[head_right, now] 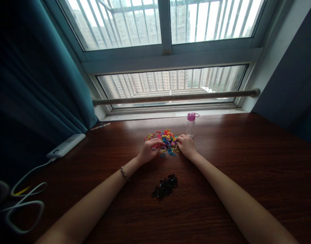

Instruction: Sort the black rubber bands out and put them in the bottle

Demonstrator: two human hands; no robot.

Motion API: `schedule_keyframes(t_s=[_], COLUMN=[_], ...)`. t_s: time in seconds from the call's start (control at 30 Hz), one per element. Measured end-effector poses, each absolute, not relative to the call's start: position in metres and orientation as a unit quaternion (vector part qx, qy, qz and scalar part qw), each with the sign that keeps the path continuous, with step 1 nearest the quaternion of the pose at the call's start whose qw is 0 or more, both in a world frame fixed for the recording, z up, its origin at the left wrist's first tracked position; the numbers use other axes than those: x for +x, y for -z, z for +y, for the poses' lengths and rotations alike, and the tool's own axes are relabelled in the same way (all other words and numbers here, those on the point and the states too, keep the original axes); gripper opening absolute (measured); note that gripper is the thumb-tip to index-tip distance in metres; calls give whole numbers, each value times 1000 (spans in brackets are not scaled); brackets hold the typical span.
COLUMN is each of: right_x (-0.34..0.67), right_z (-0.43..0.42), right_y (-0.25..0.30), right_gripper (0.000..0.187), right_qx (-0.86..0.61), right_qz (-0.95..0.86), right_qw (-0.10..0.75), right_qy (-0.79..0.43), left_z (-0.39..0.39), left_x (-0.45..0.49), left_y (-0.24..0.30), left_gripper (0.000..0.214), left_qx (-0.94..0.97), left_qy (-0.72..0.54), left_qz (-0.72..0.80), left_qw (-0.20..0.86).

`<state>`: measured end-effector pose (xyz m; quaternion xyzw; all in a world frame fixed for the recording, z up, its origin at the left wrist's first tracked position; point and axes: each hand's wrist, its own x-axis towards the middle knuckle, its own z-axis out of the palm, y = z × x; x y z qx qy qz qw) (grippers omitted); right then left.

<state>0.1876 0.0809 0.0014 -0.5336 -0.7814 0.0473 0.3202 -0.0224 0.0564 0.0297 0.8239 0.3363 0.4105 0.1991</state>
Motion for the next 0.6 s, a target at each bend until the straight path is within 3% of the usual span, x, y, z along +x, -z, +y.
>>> schedule_keyframes(t_s=[0.2,0.33,0.47,0.6], right_x=[188,188,187,184], right_z=[80,80,79,75], right_y=[-3,-5,-9,-14], right_gripper=[11,13,14,17], right_qx=[-537,-539,-541,-559], right_qz=[-770,-745,-717,-667], right_qw=[345,393,438,478], right_qy=[-23,-19,-47,-116], left_z=[28,22,22,43], left_x=[2,2,2,-13], left_y=[-44,-46,-48,-48], left_gripper=[18,27,34,31], left_qx=[852,818,799,817], left_qy=[-172,-79,-61,-154], left_qz=[230,203,224,306], left_qw=[437,532,554,464])
